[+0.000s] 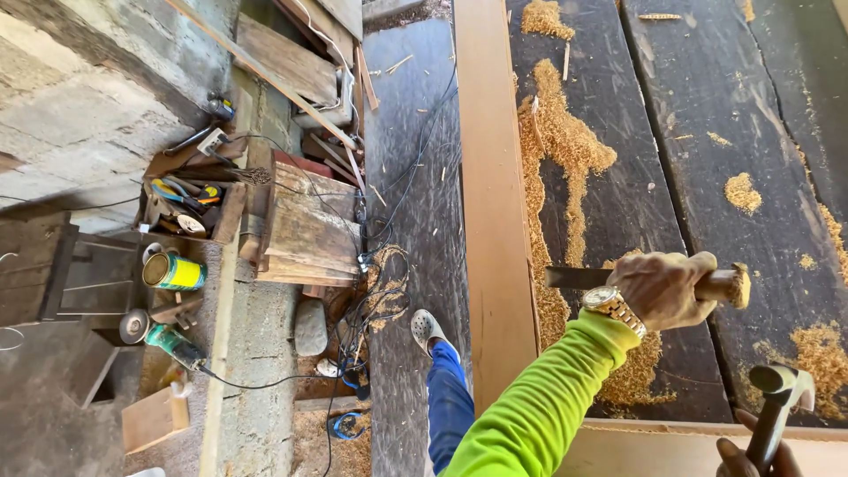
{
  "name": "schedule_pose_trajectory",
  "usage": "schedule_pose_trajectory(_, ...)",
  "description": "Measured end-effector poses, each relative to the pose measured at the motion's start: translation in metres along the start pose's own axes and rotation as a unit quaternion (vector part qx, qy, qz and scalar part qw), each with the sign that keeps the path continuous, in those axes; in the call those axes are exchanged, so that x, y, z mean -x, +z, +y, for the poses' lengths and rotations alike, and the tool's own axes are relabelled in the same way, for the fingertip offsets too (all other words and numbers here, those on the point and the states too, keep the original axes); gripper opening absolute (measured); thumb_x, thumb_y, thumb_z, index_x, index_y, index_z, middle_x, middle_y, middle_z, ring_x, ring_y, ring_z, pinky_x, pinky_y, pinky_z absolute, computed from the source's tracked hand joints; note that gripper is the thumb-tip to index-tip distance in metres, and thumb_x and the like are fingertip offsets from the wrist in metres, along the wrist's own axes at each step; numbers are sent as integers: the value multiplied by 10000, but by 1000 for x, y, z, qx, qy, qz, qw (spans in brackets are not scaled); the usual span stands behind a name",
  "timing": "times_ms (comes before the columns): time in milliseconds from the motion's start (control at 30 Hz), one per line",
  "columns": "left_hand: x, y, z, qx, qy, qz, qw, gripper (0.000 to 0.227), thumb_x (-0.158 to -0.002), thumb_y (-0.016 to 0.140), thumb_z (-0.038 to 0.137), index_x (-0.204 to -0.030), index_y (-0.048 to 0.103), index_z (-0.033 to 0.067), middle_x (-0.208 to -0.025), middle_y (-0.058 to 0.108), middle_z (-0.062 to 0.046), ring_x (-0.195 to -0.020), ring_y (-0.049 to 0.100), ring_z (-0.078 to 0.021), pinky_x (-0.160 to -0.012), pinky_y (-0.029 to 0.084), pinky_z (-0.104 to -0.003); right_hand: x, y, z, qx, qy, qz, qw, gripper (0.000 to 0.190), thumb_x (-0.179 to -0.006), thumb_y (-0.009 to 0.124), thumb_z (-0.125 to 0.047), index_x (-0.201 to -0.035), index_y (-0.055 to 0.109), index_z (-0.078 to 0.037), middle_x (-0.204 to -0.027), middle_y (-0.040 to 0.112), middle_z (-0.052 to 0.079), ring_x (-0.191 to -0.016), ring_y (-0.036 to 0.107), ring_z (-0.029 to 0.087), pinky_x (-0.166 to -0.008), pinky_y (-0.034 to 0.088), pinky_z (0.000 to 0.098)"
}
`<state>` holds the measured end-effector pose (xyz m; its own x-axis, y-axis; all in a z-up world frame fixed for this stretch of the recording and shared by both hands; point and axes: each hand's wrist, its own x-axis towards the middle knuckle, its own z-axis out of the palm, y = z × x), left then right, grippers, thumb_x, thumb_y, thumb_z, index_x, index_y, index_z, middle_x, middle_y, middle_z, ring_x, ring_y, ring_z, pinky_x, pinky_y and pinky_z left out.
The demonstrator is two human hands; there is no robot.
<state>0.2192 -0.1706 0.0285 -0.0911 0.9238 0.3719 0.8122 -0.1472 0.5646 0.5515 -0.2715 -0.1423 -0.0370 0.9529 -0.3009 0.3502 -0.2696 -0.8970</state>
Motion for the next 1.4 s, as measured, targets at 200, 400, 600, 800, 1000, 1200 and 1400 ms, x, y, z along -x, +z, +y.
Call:
schedule_pose_trajectory(200,-16,-5,-15,5,-48,-19,999,164,-905,611,333,-980,638,190,-684,713,-56,-613,735,-246,-630,606,-441,-5,10,-31,-30,-1,-13,999,571,-961,728,-95,-1448,491,85,-617,552,108,-499,526,154,-482,411,311)
schedule_pose_trajectory(400,-21,-10,-24,27,-70,-26,997,214,-905,612,373,-998,639,182,-722,725,-63,-680,748,-280,-657,616,-463,-2,18,-54,0,10,-15,1000,566,-961,710,-95,-1450,494,90,-618,548,126,-536,526,180,-523,412,329)
schedule_pose_trajectory(600,-24,-6,-32,3,-90,-27,996,237,-862,647,385,-981,640,180,-743,742,-64,-734,758,-291,-689,616,-475,-9,20,-66,17,16,-25,999,576,-968,709,-106,-1465,504,98,-622,558,135,-552,552,190,-553,437,330)
schedule_pose_trajectory(800,-32,-20,-35,33,-126,-47,990,247,-903,615,391,-1055,643,198,-755,753,-64,-720,772,-279,-708,634,-475,-15,21,-86,43,-26,-32,998,566,-972,698,-109,-1453,500,117,-630,575,147,-540,575,198,-558,467,346)
schedule_pose_trajectory(1000,-27,-12,-42,25,-115,-57,991,263,-901,624,398,-1069,627,195,-791,767,-55,-754,778,-283,-738,634,-485,-24,37,-172,11,-77,-48,996,523,-1003,691,-83,-1449,497,109,-658,593,117,-467,579,191,-427,474,361)
schedule_pose_trajectory(1200,-25,-15,-40,32,-119,-57,991,264,-896,630,389,-1076,633,195,-798,765,-81,-764,774,-308,-736,625,-504,-47,72,-231,-56,-116,-57,990,435,-1019,675,-73,-1397,496,45,-649,552,48,-512,511,134,-469,421,294)
schedule_pose_trajectory(1400,-26,-13,-43,32,-127,-64,989,234,-919,609,373,-1080,638,205,-801,765,-87,-776,780,-312,-753,623,-510,-93,60,-202,133,-58,-152,978,484,-949,749,-63,-1396,574,-3,-578,545,116,-414,516,211,-362,415,379)
